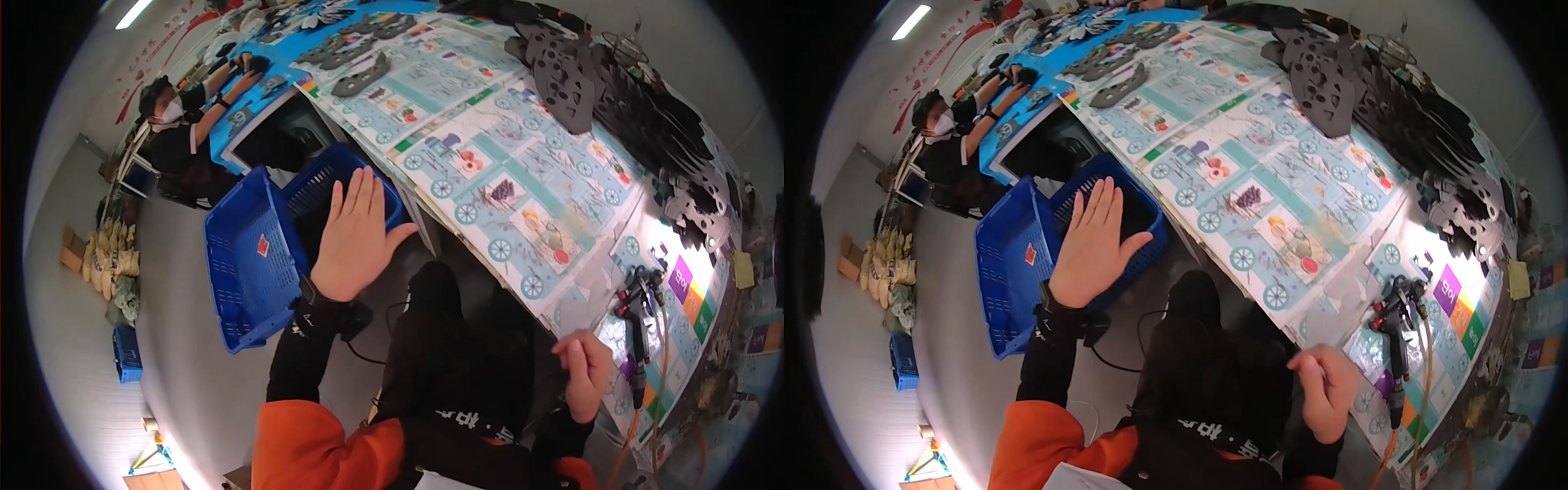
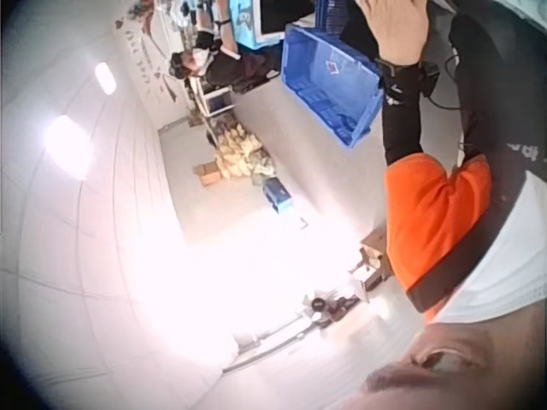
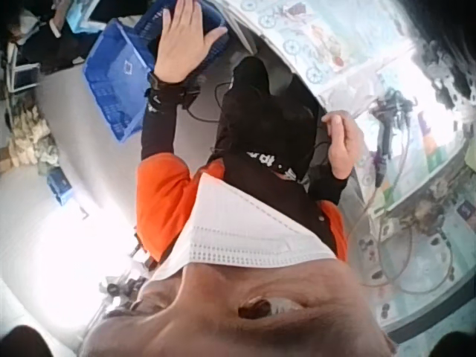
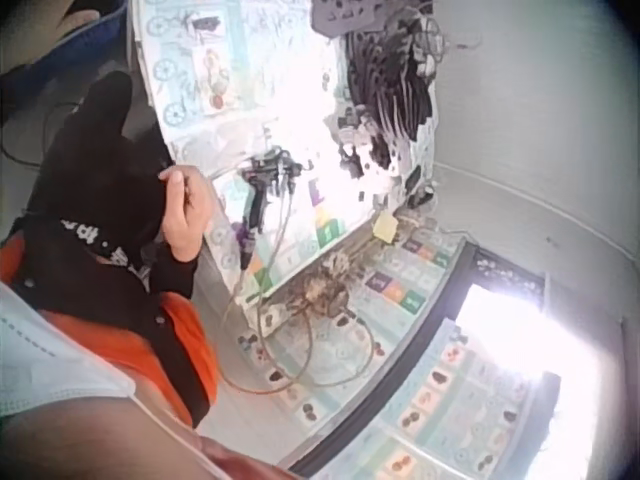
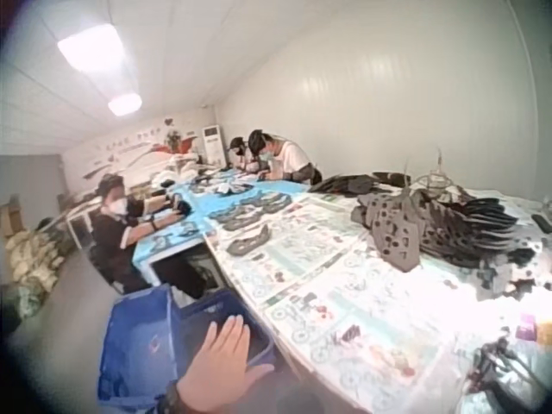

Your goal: The person picks up grey shoe components from a table and applies glue to specific areas using a handheld glue gun. The person handles the components one at a time, positioning them carefully to apply the glue and then placing them back on the workspace.

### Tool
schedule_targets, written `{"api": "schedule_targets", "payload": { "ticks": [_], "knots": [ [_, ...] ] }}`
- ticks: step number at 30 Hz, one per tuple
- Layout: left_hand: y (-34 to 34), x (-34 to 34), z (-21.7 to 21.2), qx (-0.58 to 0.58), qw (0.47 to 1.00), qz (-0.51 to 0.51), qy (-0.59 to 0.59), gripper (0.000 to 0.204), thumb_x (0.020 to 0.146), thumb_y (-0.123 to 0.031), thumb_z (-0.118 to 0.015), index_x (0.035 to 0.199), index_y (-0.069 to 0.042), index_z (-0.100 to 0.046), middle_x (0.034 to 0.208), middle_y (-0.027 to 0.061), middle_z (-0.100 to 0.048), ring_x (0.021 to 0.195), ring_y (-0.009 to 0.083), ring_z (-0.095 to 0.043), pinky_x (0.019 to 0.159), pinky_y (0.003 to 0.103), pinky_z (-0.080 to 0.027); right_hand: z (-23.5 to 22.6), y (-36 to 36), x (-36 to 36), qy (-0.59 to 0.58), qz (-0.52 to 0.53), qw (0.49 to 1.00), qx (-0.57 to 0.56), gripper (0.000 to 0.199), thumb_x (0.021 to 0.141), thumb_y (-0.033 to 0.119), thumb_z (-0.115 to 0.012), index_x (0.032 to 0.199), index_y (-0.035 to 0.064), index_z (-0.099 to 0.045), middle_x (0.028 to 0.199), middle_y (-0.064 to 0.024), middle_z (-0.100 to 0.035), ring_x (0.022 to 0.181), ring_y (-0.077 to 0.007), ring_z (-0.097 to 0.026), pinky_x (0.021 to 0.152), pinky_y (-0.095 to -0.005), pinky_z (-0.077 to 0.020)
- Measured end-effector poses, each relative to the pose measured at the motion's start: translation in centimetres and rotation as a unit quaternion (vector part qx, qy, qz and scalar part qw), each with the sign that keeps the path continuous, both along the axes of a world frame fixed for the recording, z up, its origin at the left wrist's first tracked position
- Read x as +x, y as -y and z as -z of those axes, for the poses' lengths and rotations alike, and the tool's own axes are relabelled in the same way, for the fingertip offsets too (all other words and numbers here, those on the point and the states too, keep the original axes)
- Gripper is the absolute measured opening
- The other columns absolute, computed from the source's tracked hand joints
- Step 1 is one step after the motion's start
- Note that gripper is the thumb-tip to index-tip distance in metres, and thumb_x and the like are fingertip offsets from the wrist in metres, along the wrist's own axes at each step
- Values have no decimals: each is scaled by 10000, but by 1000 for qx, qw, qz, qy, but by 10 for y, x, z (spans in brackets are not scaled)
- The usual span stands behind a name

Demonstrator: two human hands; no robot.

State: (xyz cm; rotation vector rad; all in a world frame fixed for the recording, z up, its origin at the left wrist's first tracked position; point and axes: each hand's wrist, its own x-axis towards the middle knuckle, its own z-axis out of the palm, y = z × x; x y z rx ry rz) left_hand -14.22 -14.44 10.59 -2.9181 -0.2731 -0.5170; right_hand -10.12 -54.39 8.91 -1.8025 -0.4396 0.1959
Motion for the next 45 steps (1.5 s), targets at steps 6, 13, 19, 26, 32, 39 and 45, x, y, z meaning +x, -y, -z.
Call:
{"api": "schedule_targets", "payload": {
  "ticks": [6,13,19,26,32,39,45],
  "knots": [
    [17,-2,18,-148,988,33,-7,704,1030,-445,-683,1517,37,-519,1589,259,-502,1529,428,-412,1259,590,-294,-36,-59,31,156,-152,973,78,422,1060,277,-564,1245,-67,-724,1111,-202,-758,998,-341,-730,901,-382,-564],
    [42,-14,10,-282,953,106,-20,544,1009,-413,-712,1359,-2,-647,1372,173,-681,1325,382,-608,1225,632,-325,-99,-92,24,415,-214,875,127,692,1124,492,-361,1249,-78,-733,1122,-251,-768,1124,-459,-730,1087,-533,-512],
    [45,-1,4,-333,933,126,-54,424,974,-276,-764,1319,-38,-699,1290,172,-732,1270,378,-655,1244,582,-338,-53,-81,36,-365,-482,657,450,780,1078,421,-549,1545,-187,-403,675,-23,-639,558,-148,-595,1194,-510,-445],
    [16,94,5,-444,885,139,-24,384,970,-194,-780,1252,56,-711,1090,206,-791,1037,282,-779,913,372,-591,-33,-91,22,456,-91,885,-33,623,782,57,-735,1388,202,-729,1511,-257,-586,754,-203,-572,759,-366,-456],
    [23,266,8,-442,874,177,-98,500,933,-415,-798,1147,31,-726,996,250,-765,925,347,-762,793,428,-591,31,-37,29,400,123,907,-54,383,727,-73,-661,1094,-4,-745,1097,-190,-743,819,-347,-651,752,-430,-472],
    [112,440,41,-265,953,25,-148,860,925,-620,-746,1511,-32,-522,1580,166,-530,1499,363,-455,1187,544,-420,37,-23,24,316,132,936,-83,251,805,-126,-619,1014,-18,-704,951,-179,-681,852,-373,-617,763,-435,-469],
    [124,480,59,-225,970,-11,-88,880,909,-622,-769,1481,-7,-504,1582,176,-473,1458,367,-464,1178,535,-421,38,-25,37,331,103,933,-94,249,748,-106,-578,964,-9,-656,870,-162,-645,797,-356,-587,743,-436,-432]
  ]
}}
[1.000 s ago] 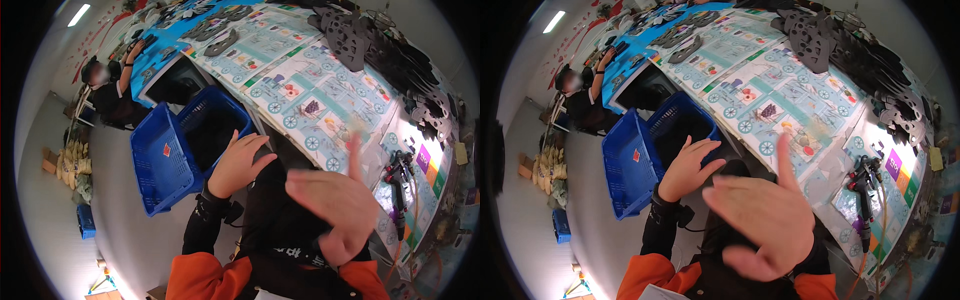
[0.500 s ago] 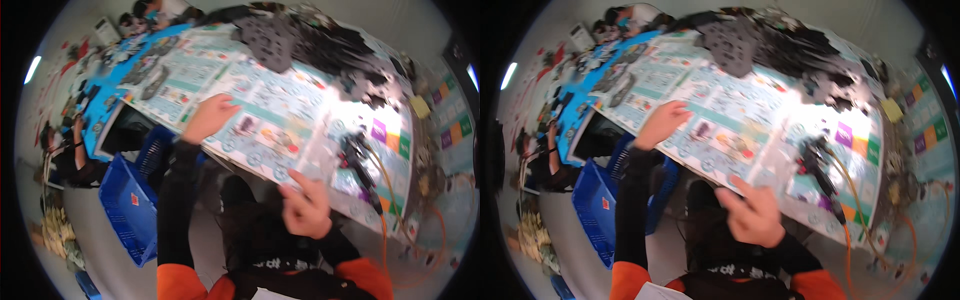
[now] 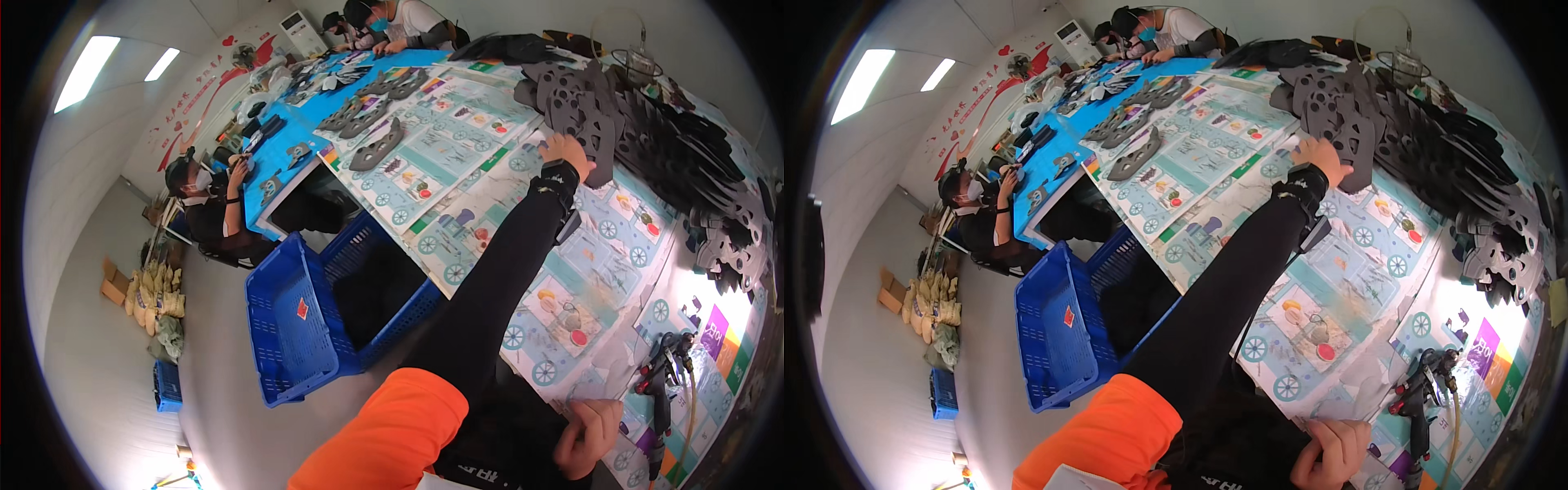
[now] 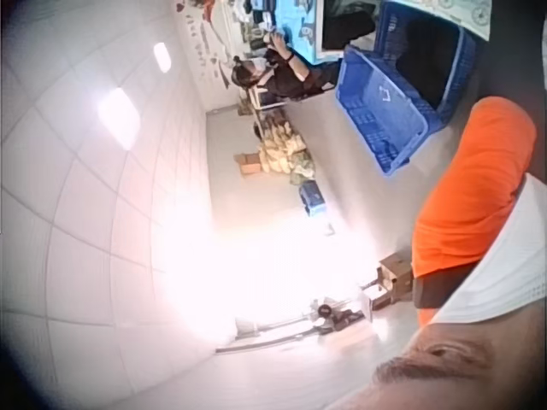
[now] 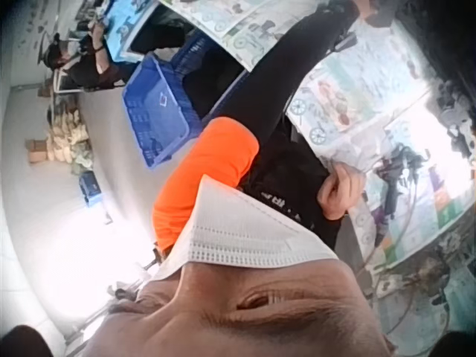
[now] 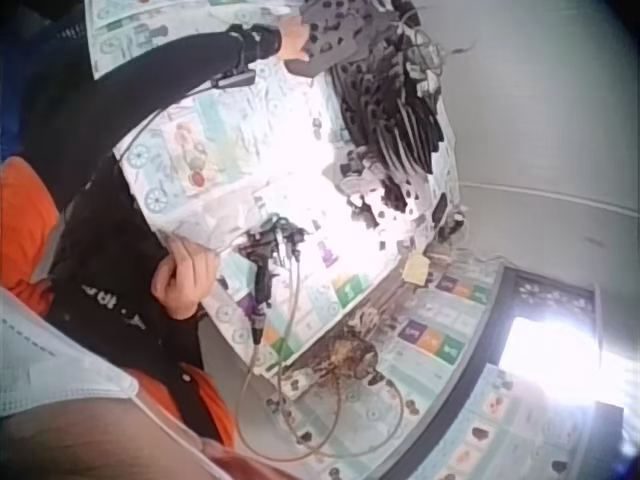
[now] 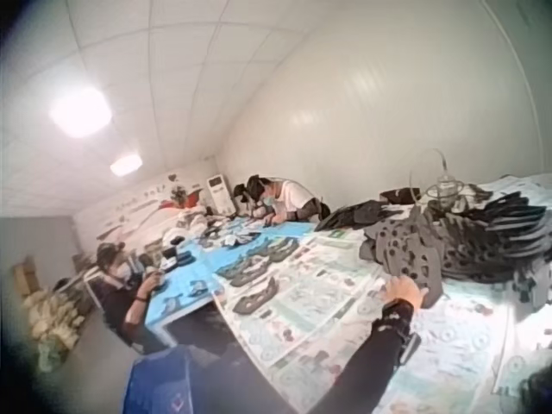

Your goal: The person picks up grey shoe components from a table and applies glue to specific areas using a handheld glue gun. The person handles the components one at a time, positioning them carefully to apply the glue and then placing them back on the workspace.

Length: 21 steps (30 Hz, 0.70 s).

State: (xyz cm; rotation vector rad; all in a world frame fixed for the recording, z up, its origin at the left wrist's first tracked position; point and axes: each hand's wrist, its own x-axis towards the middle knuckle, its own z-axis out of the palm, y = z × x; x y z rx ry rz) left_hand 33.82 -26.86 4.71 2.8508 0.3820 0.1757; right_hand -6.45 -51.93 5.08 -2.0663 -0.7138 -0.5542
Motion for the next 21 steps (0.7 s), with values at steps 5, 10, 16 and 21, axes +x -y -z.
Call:
{"api": "schedule_targets", "payload": {
  "ticks": [5,10,16,21],
  "knots": [
    [-13,37,10,-40,999,-25,26,822,779,-551,-902,1364,-52,-611,1381,141,-626,1327,359,-590,1066,456,-531,-3,-2,1,-14,-2,1000,-7,277,713,-93,-570,961,-2,-655,860,-164,-643,775,-356,-586,748,-438,-429],
    [-49,8,-23,-221,964,123,82,635,841,-415,-876,1322,-55,-672,1129,75,-715,1074,210,-627,896,352,-534,2,6,1,-6,4,1000,19,267,726,-120,-631,944,3,-723,904,-153,-692,812,-365,-629,725,-431,-475],
    [-79,-188,-87,-451,869,198,-50,322,1026,-234,-728,1289,-58,-667,857,-44,-612,602,17,-482,529,189,-356,-44,29,-9,-121,-6,991,48,288,768,-97,-665,1026,21,-713,982,-131,-686,895,-343,-662,786,-410,-531],
    [-47,-283,-39,-489,830,217,-155,356,957,-164,-801,1270,-53,-676,805,-41,-596,591,44,-512,539,219,-404,-89,57,0,-126,103,963,-216,379,856,53,-740,1218,13,-634,1191,-171,-640,1136,-403,-631,962,-471,-531]
  ]
}}
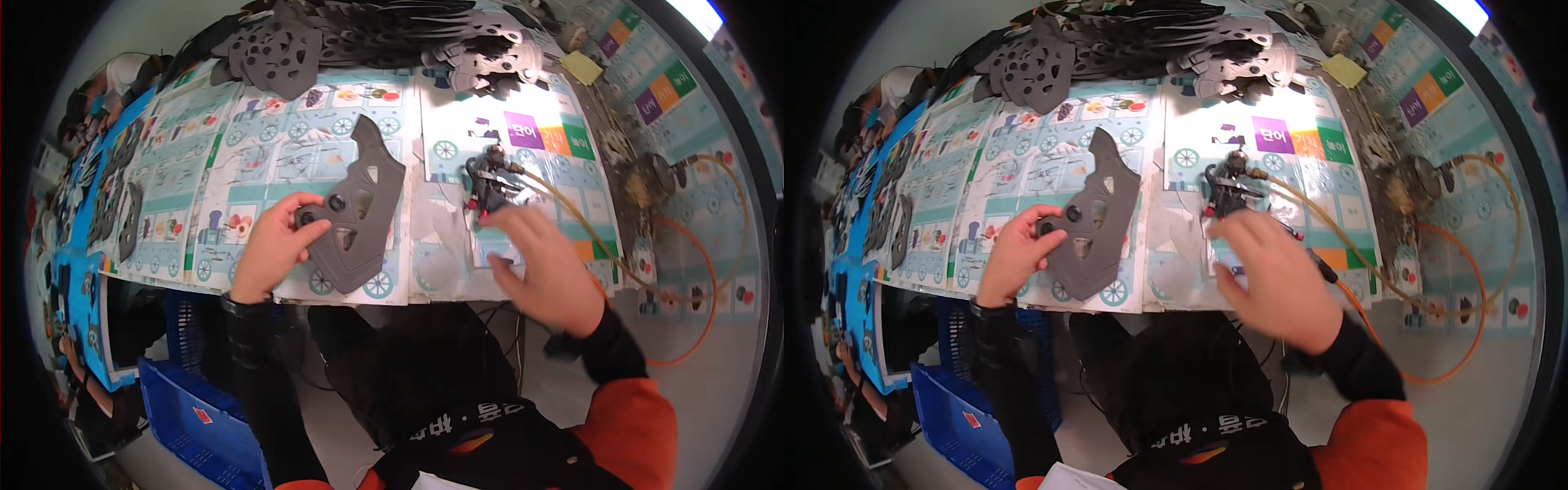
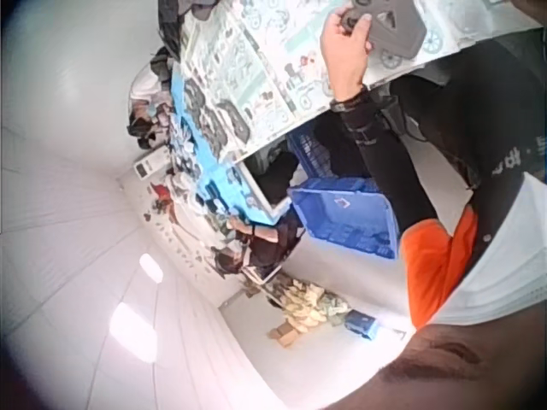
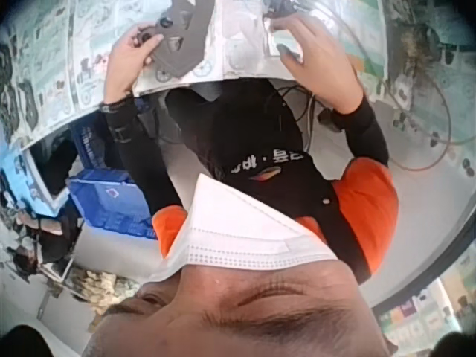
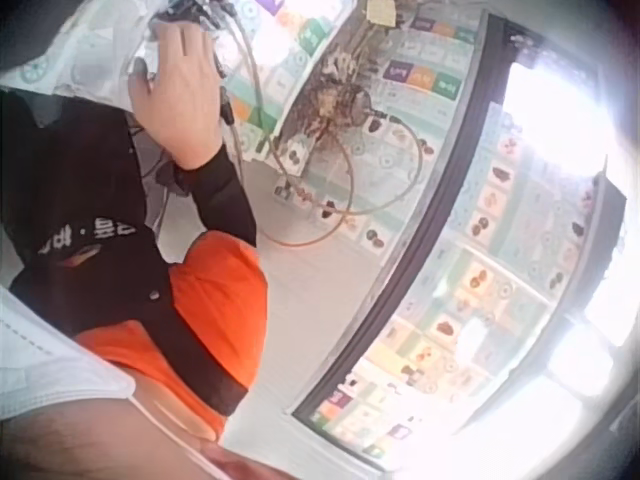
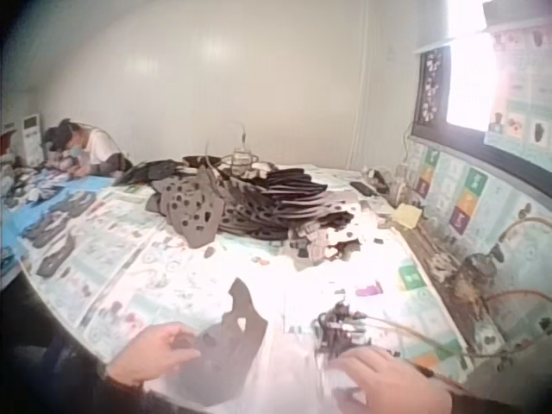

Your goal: The person picks up grey shoe components from a table and applies glue to specific areas using a handheld glue gun. The person handles the components one at a time, positioning them carefully to apply the glue and then placing them back on the workspace.

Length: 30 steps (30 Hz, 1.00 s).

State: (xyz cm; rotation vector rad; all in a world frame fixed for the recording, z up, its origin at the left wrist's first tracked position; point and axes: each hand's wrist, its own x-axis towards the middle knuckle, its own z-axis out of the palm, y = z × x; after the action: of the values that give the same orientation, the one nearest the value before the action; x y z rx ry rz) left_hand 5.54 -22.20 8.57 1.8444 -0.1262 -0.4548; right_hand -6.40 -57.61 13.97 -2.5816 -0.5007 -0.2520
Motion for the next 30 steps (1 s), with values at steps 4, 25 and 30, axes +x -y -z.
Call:
{"api": "schedule_targets", "payload": {
  "ticks": [4,25,30],
  "knots": [
    [16,-13,35,118,971,-66,197,371,907,-184,-846,1208,-25,-699,744,2,-592,618,104,-560,579,285,-455,16,37,32,-7,-5,994,-105,552,871,176,-796,1338,-10,-569,1308,-210,-578,1232,-425,-583,1057,-474,-499],
    [41,-34,73,116,893,-240,362,321,953,-77,-774,1263,-35,-699,955,150,-709,716,251,-643,654,365,-517,-50,-14,87,-453,-8,865,213,480,767,-64,-591,1235,-29,-691,985,-70,-745,835,-139,-681,600,-273,-561],
    [40,-39,63,109,921,-235,291,257,994,-97,-700,1235,-21,-659,1123,172,-722,979,388,-704,820,453,-563,-56,-65,103,-547,-51,827,119,328,828,61,-652,1143,-4,-718,877,-20,-730,606,-85,-615,526,-247,-505]
  ]
}}
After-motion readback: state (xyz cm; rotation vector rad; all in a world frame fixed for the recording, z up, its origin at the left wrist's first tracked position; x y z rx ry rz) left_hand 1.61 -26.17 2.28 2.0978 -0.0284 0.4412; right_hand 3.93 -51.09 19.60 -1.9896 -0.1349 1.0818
